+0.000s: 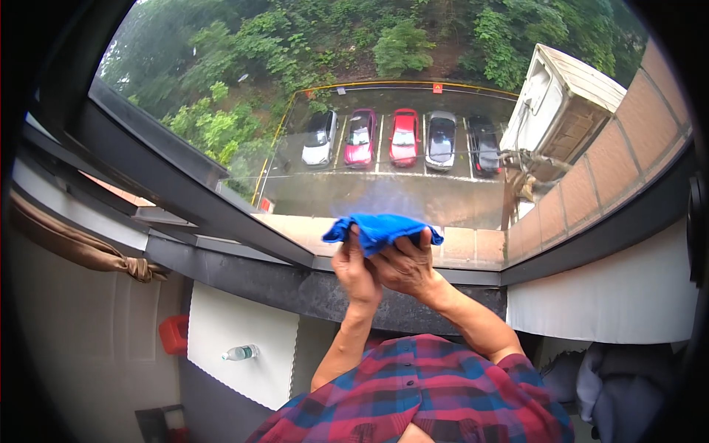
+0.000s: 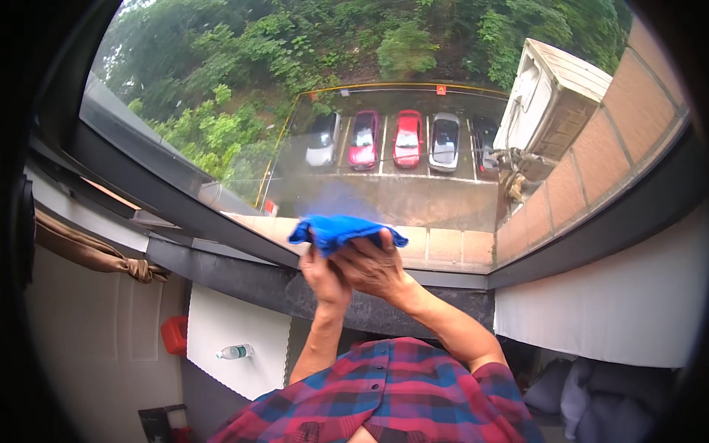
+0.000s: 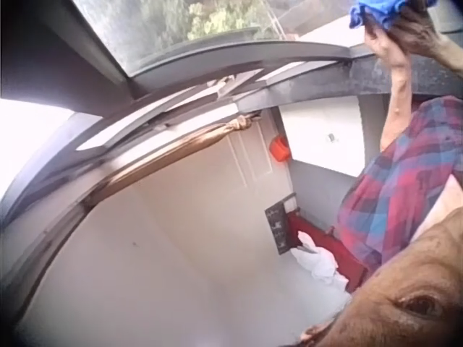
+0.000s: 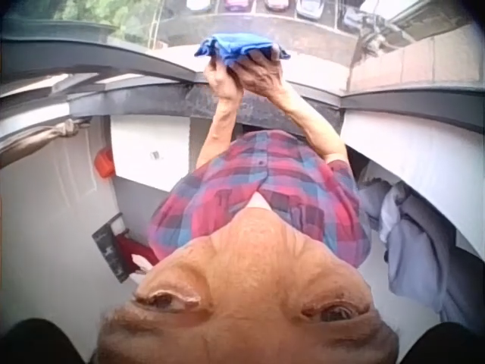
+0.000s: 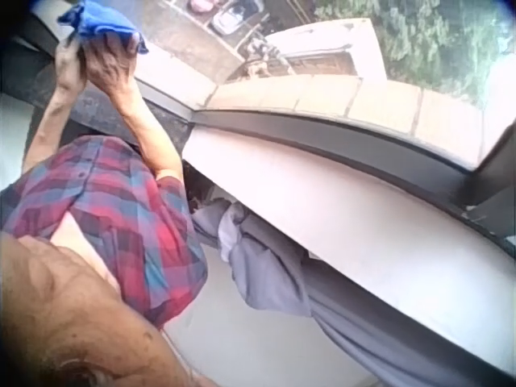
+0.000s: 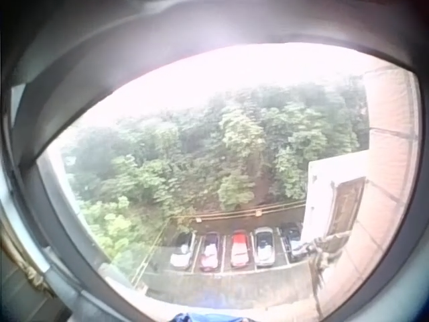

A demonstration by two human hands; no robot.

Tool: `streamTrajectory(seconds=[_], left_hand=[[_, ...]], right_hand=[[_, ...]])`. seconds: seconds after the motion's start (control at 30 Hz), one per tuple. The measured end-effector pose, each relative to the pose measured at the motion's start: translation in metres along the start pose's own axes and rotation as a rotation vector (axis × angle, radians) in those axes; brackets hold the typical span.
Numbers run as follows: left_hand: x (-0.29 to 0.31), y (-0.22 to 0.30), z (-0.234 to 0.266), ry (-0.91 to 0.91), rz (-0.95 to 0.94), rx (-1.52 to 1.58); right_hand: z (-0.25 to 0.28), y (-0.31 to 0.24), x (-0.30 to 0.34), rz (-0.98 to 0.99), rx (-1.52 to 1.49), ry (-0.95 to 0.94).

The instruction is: The recorder uses a blue cloth to wipe a window frame, sill, and a door.

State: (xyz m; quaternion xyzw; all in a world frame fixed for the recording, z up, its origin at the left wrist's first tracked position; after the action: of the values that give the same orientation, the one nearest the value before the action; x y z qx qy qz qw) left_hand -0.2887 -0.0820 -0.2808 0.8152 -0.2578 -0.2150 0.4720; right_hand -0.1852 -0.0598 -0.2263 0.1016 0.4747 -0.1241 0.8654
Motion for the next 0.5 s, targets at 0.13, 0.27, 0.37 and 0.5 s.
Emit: streamTrajectory(seconds=[0.13,0.27,0.37,0.5], left_hand=[[0.036,-0.072,0.013,-0.066,0.318,-0.201],[0.06,-0.093,-0.043,-0.356,0.443,-0.264],[0.055,-0.057,-0.099,-0.567,0.288,-0.226],[0.039,-0.016,-0.111,-0.552,0.25,-0.005]], right_hand=[[-0.001,0.014,0.087,-0.268,0.058,-0.115],[0.043,0.041,0.105,-0.459,0.054,-0.006],[0.075,0.06,0.072,-0.382,0.11,0.196],[0.082,0.06,0.02,-0.283,0.031,0.341]])
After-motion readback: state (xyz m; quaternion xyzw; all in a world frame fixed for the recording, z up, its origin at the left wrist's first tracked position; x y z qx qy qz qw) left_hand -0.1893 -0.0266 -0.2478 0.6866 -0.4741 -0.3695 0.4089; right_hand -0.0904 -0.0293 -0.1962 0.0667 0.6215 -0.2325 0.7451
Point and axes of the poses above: each hand's wrist, its own x-axis away from the middle knuckle, its own z-axis out of the back of the hand, y = z × x, the point moved 9 cm from there along -x, towards the middle knuckle, and after that the axes turned 7 degrees about -x, right-handed, at the moved point
